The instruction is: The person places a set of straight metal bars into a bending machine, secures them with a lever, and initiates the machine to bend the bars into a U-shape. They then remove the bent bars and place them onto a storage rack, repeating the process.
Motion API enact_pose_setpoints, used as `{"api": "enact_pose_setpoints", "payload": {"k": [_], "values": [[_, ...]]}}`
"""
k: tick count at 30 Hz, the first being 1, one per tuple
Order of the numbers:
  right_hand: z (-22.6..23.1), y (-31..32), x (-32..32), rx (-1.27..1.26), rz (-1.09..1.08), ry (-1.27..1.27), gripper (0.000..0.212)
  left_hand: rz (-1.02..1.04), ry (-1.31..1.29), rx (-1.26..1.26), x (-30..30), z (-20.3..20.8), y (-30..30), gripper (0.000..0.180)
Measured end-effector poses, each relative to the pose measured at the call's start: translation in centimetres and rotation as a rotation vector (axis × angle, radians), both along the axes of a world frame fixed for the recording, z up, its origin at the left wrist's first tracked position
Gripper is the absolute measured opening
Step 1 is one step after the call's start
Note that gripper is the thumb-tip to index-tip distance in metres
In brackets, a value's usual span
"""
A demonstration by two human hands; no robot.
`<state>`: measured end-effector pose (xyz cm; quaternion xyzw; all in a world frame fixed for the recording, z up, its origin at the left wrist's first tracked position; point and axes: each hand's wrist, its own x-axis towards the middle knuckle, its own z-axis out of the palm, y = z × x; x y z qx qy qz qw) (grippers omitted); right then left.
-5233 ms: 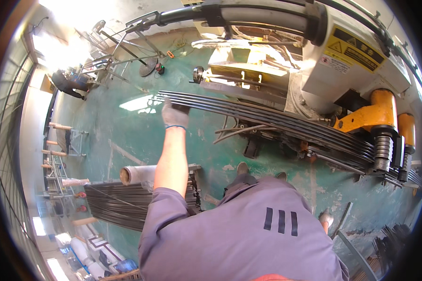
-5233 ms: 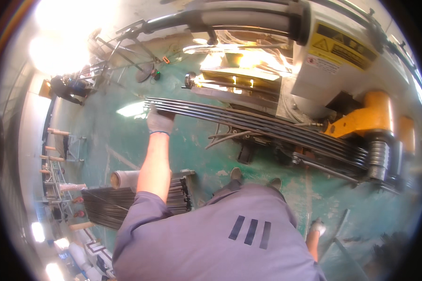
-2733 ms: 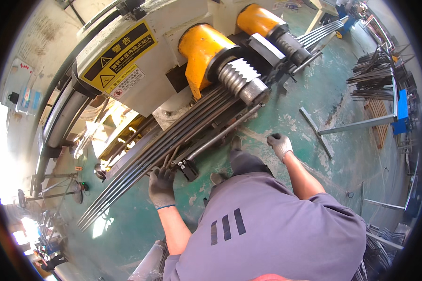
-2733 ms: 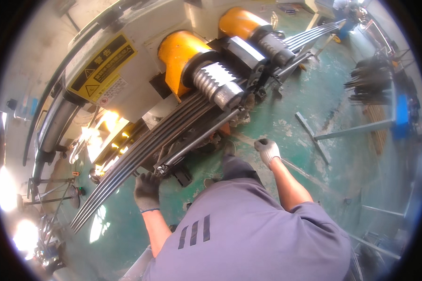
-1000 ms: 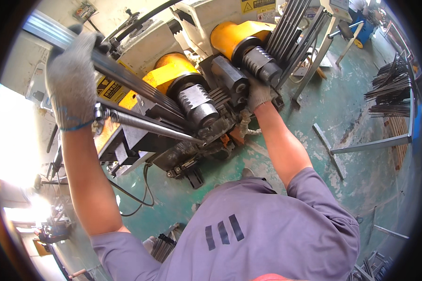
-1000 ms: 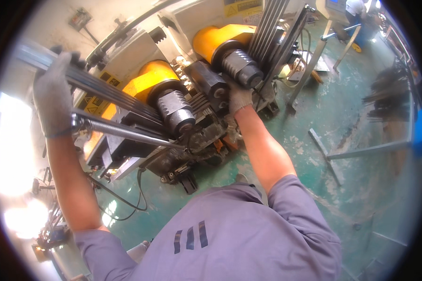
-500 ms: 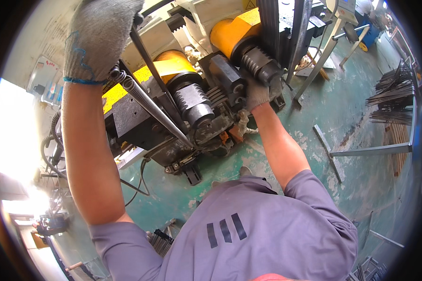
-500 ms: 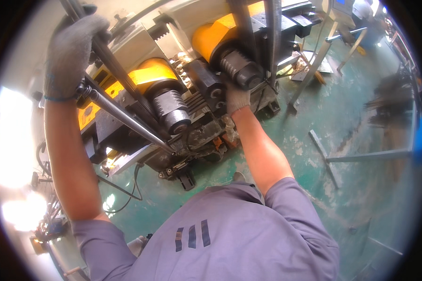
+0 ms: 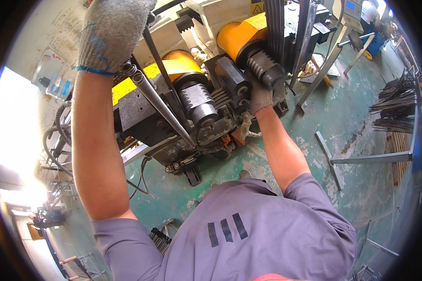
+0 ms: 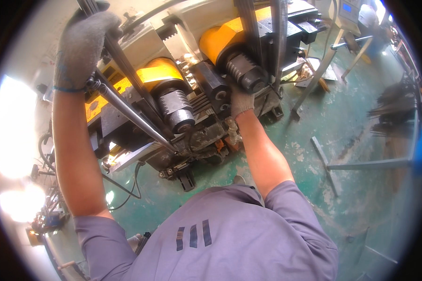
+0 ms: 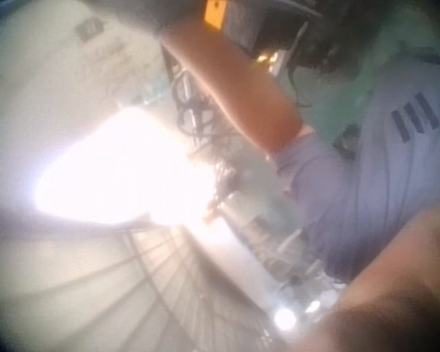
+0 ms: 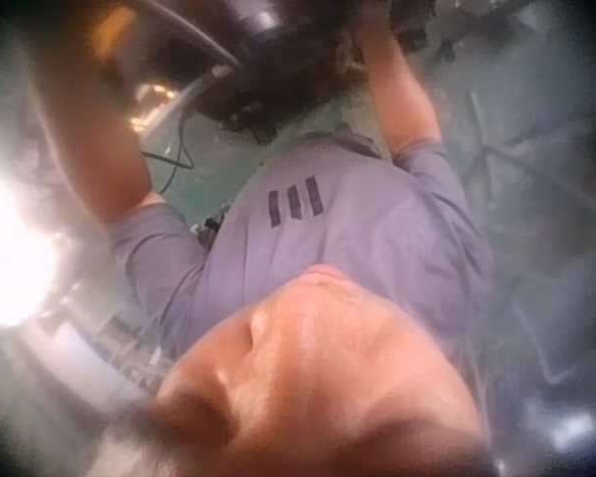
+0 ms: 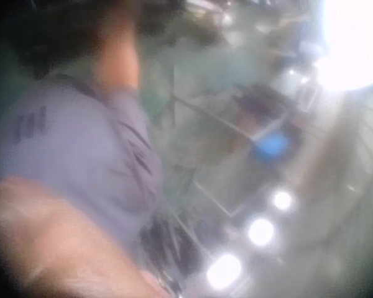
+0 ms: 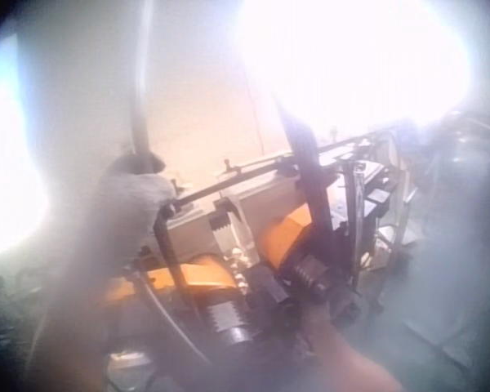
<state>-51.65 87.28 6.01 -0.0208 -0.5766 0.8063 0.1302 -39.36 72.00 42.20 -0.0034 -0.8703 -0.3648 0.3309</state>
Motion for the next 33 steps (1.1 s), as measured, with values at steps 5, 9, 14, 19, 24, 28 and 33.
{"api": "enact_pose_setpoints", "payload": {"k": [5, 9, 14, 19, 24, 28, 33], "values": [[-1.6, -0.1, -1.3, 0.01, -0.056, 0.041, 0.046, -0.111, -0.083, 0.066, -0.2, 0.9, -1.4, 0.03], [-2.5, -0.2, -1.9, -0.06, -0.07, 0.009, 0.047, -0.055, -0.124, 0.065, 0.5, 1.5, -0.5, 0.033], [-2.8, 0.1, -2.0, 0.016, -0.094, 0.016, 0.046, -0.07, -0.086, 0.022, 0.2, 1.0, -0.9, 0.034], [-2.3, 0.2, -1.6, -0.044, -0.074, -0.013, 0.046, -0.039, -0.088, 0.074, -2.0, 0.9, -1.2, 0.032], [-0.4, -0.1, -0.3, -0.058, 0.029, -0.045, 0.056, -0.24, -0.033, -0.143, -5.0, -0.3, -9.2, 0.038], [-0.6, 0.2, -0.3, 0.082, 0.016, -0.052, 0.048, -0.142, -0.185, 0.012, -4.5, 0.2, -9.5, 0.036], [-5.1, 0.9, -0.9, 0.345, 0.004, 0.031, 0.032, -0.311, -0.243, 0.102, -3.0, 0.1, -9.4, 0.036]]}}
